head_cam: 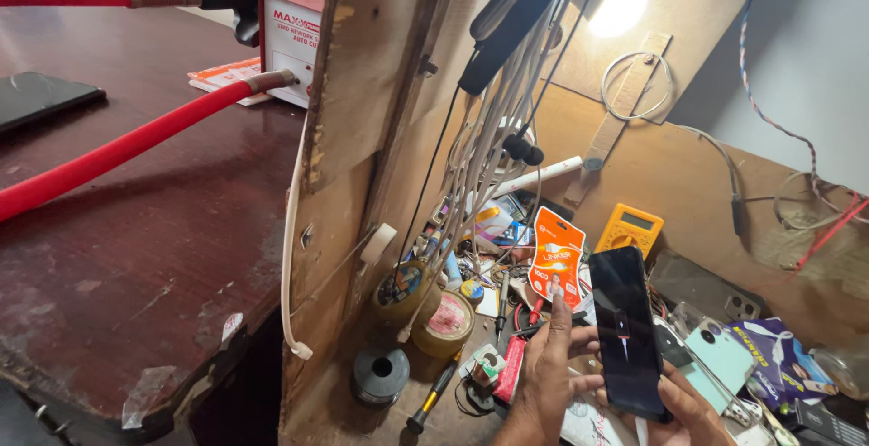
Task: The person uses a small tool to work on the internal components of a disassembled smartphone. They then connect a white charging cable to the device and observe the screen as it powers on.
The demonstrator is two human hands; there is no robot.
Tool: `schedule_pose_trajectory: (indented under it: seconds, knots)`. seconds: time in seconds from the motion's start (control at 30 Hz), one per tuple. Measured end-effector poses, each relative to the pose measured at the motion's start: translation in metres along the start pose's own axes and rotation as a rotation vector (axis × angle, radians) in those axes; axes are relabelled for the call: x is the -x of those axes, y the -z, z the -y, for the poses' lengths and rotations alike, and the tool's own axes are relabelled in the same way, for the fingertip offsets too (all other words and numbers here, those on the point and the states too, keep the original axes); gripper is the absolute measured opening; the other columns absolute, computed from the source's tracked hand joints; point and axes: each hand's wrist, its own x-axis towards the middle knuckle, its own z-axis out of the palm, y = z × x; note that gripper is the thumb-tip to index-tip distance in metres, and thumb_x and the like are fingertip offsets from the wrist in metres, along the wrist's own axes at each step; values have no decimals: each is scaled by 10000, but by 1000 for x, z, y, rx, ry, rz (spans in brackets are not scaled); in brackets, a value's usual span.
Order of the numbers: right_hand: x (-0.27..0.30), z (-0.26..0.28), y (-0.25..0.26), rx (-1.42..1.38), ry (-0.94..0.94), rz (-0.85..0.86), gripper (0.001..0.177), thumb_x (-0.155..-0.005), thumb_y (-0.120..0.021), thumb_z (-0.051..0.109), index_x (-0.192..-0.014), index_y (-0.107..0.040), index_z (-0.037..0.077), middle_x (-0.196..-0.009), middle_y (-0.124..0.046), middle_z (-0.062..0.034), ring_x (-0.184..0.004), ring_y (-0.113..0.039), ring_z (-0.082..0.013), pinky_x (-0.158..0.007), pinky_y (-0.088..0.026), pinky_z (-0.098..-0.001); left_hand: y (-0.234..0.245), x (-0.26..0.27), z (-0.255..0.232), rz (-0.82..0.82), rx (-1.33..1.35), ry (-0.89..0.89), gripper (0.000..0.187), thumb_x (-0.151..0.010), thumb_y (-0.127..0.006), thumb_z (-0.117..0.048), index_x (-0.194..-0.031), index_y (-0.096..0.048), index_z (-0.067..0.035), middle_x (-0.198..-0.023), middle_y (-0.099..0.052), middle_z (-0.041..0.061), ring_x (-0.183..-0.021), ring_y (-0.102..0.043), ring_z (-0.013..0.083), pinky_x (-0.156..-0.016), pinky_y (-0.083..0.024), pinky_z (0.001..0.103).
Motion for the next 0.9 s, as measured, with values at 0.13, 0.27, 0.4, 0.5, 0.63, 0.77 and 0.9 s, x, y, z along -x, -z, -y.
schedule_pose_trajectory:
  seconds: [0.13,0.27,0.4,0.5,0.63,0.77,0.9]
  knots:
    - [10,1,-15,4,75,34,787,-835,-693,262,-1475,-426,-110,-1378,-586,-325,-1192,-632,-449,-1059,-457,-614,-1,3,0,11,-1,-11,986,-860,-409,-831,-1382,-580,-12,-1208,-712,115,-1076,-664,149,-779,-594,307]
    - [12,7,-26,1,54,105,825,-817,-709,303,-1480,-421,-94,-1383,-593,-310,-1173,-645,-483,-1036,-464,-610,-1,5,-1,-2,14,-8,950,-849,-412,-814,-1415,-530,-60,-1218,-708,107,-1070,-656,157,-776,-594,329]
    - [11,3,-23,12,34,-4,851,-803,-700,343,-1499,-424,-62,-1375,-597,-301,-1176,-645,-456,-996,-453,-598,2,7,1,20,-7,-48,960,-873,-407,-811,-1422,-541,-34,-1230,-705,128,-1083,-657,169,-774,-592,321]
    - [3,5,-16,0,-14,137,860,-798,-722,343,-1503,-405,-35,-1402,-585,-276,-1187,-643,-446,-1026,-484,-596,2,7,1,26,-29,-42,966,-883,-382,-811,-1416,-559,-25,-1257,-708,123,-1116,-659,145,-775,-591,314]
    - [6,3,-13,2,-10,72,831,-808,-704,325,-1500,-421,-38,-1386,-591,-290,-1173,-642,-453,-1024,-468,-596,1,8,0,16,-39,-47,905,-893,-383,-779,-1417,-529,-56,-1278,-695,127,-1113,-654,159,-775,-605,329]
    - [12,2,-22,14,39,-7,811,-814,-675,308,-1496,-427,-55,-1395,-592,-299,-1208,-634,-430,-1021,-434,-588,2,8,0,21,-56,-37,882,-905,-386,-771,-1404,-550,-62,-1285,-700,119,-1126,-651,145,-766,-600,302]
    - [16,4,-32,15,62,2,797,-821,-664,303,-1486,-431,-70,-1398,-591,-304,-1218,-629,-441,-1024,-425,-601,2,7,0,14,-66,-49,871,-909,-391,-761,-1388,-567,-56,-1275,-697,121,-1115,-652,154,-752,-602,300]
